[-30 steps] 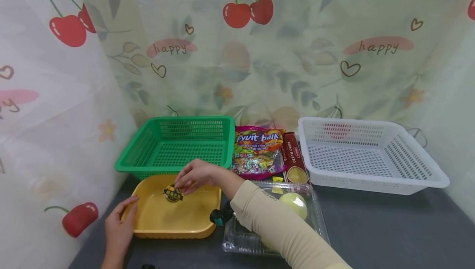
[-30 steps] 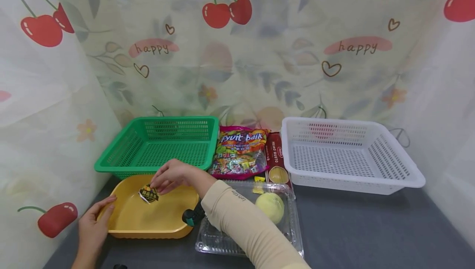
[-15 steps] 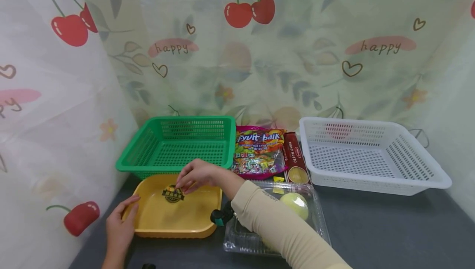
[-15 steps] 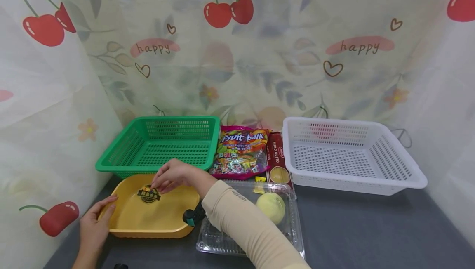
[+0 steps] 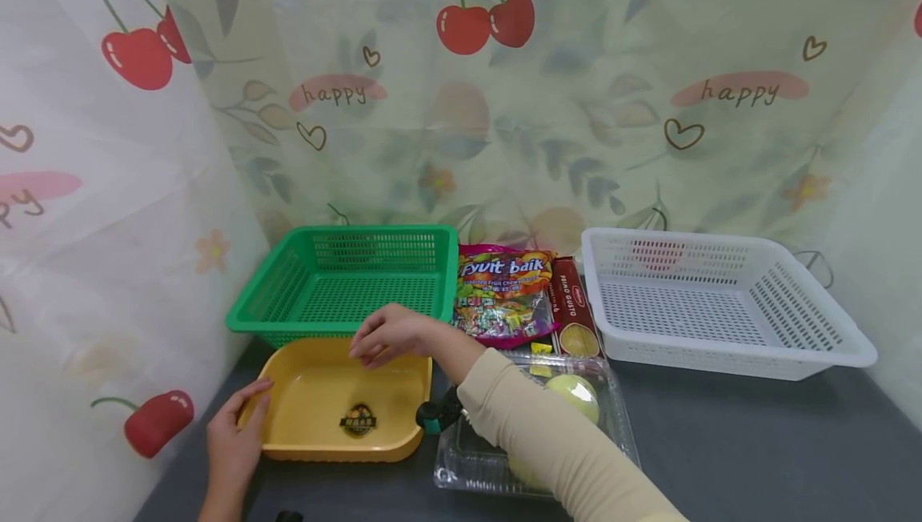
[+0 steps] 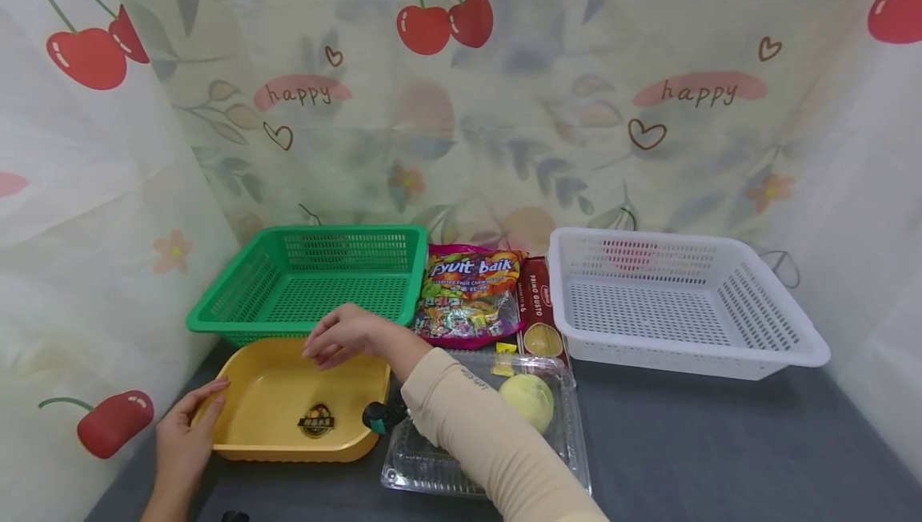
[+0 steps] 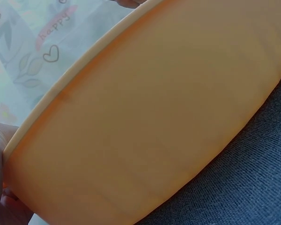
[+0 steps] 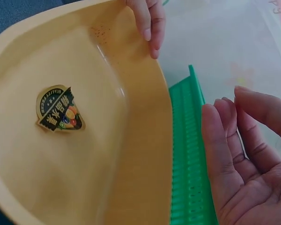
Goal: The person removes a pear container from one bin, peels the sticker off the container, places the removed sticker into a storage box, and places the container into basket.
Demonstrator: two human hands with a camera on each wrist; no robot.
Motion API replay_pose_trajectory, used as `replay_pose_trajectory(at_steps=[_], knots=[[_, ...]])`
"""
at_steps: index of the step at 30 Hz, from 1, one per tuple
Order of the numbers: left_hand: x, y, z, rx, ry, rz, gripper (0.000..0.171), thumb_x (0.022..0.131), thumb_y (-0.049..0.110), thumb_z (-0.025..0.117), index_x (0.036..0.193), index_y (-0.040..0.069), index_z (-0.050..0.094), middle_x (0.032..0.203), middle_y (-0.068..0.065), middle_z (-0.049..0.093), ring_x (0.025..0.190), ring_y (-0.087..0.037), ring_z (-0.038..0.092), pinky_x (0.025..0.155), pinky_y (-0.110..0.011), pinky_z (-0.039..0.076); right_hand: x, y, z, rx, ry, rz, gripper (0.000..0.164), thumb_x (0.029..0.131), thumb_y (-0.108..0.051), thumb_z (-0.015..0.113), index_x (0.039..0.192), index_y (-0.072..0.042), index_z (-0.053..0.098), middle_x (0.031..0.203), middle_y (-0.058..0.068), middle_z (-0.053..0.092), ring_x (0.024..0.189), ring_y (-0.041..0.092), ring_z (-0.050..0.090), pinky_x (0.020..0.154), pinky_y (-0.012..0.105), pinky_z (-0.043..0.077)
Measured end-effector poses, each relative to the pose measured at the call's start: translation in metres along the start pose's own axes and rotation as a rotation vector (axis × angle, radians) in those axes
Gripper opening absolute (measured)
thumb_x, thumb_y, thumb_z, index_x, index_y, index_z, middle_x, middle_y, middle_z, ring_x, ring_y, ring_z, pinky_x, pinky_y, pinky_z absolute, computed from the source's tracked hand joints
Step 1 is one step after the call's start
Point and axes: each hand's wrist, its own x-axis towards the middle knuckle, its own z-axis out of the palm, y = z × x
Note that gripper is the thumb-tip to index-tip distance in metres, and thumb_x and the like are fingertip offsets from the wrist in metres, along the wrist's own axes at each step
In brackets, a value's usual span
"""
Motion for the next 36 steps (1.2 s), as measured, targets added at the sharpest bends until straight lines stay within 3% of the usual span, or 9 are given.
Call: replay_pose_trajectory(at_steps=[3,7,12,16,21,23,28,31,36], knots=[[0.000,-0.001,0.000,-0.017,-0.001,0.011,0.031,0.094,0.027,0.055,0.115,0.008,0.064,0.091,0.036,0.053,0.108,0.001,0.050,0.085,0.004,0.034,-0.002,0.001,-0.005,0.012,0.016,0.000,0.014,0.085,-0.003,0.065,0.097,0.004,0.067,0.098,0.021,0.068,0.070,0.015,0.064,0.072,0.034,0.058],[-0.001,-0.001,0.000,-0.026,0.002,0.019,0.030,0.093,0.026,0.055,0.115,0.007,0.064,0.090,0.036,0.053,0.102,0.010,0.047,0.083,0.004,0.034,-0.005,0.002,-0.011,0.021,0.028,-0.005,0.019,0.086,-0.002,0.063,0.102,0.007,0.066,0.104,0.025,0.066,0.070,0.015,0.064,0.072,0.033,0.058],[-0.001,0.001,0.000,-0.018,-0.001,-0.008,0.031,0.094,0.027,0.054,0.117,0.009,0.063,0.094,0.032,0.057,0.109,-0.001,0.050,0.085,0.004,0.034,-0.012,0.002,-0.019,0.026,0.009,-0.026,0.023,0.088,0.000,0.059,0.108,0.010,0.063,0.115,0.032,0.058,0.071,0.014,0.064,0.075,0.034,0.057],[-0.001,-0.001,0.002,-0.036,0.006,0.015,0.033,0.094,0.029,0.054,0.117,0.008,0.063,0.093,0.033,0.056,0.102,0.008,0.049,0.083,0.004,0.035,-0.020,0.003,-0.026,0.028,0.006,-0.042,0.021,0.088,0.001,0.058,0.107,0.009,0.064,0.107,0.028,0.064,0.072,0.013,0.065,0.077,0.035,0.057],[0.000,-0.003,0.002,-0.043,0.024,0.034,0.044,0.094,0.040,0.049,0.117,0.006,0.063,0.087,0.040,0.049,0.089,0.019,0.042,0.076,0.006,0.034,-0.029,0.007,-0.037,0.014,0.017,-0.042,0.024,0.089,0.001,0.057,0.110,0.011,0.062,0.091,0.012,0.068,0.073,0.013,0.065,0.079,0.035,0.056],[0.000,-0.003,0.001,-0.034,0.027,0.026,0.047,0.095,0.043,0.046,0.118,0.006,0.063,0.087,0.040,0.049,0.087,0.020,0.042,0.074,0.006,0.033,-0.033,0.009,-0.041,0.005,0.017,-0.047,0.025,0.089,0.001,0.056,0.112,0.012,0.061,0.094,0.015,0.068,0.074,0.012,0.065,0.080,0.035,0.056],[0.000,-0.003,0.000,-0.005,0.010,-0.009,0.050,0.095,0.047,0.042,0.120,0.008,0.062,0.100,0.025,0.058,0.090,0.019,0.042,0.075,0.006,0.033,-0.046,0.011,-0.050,-0.003,0.016,-0.053,0.025,0.089,0.004,0.056,0.111,0.014,0.059,0.112,0.030,0.061,0.074,0.012,0.065,0.087,0.041,0.053],[-0.001,-0.002,-0.001,0.006,0.002,-0.015,0.051,0.095,0.048,0.041,0.121,0.009,0.062,0.108,0.014,0.062,0.090,0.017,0.043,0.074,0.006,0.033,-0.056,0.012,-0.056,-0.011,0.017,-0.055,0.023,0.088,0.004,0.057,0.109,0.013,0.059,0.108,0.029,0.062,0.074,0.012,0.066,0.091,0.047,0.049],[-0.003,0.000,-0.002,-0.008,0.024,0.020,0.048,0.095,0.045,0.045,0.119,0.008,0.062,0.111,0.009,0.062,0.093,0.016,0.043,0.074,0.006,0.034,-0.076,0.017,-0.070,-0.023,0.025,-0.091,0.020,0.088,0.004,0.057,0.106,0.013,0.060,0.099,0.022,0.066,0.073,0.012,0.066,0.091,0.049,0.048]])
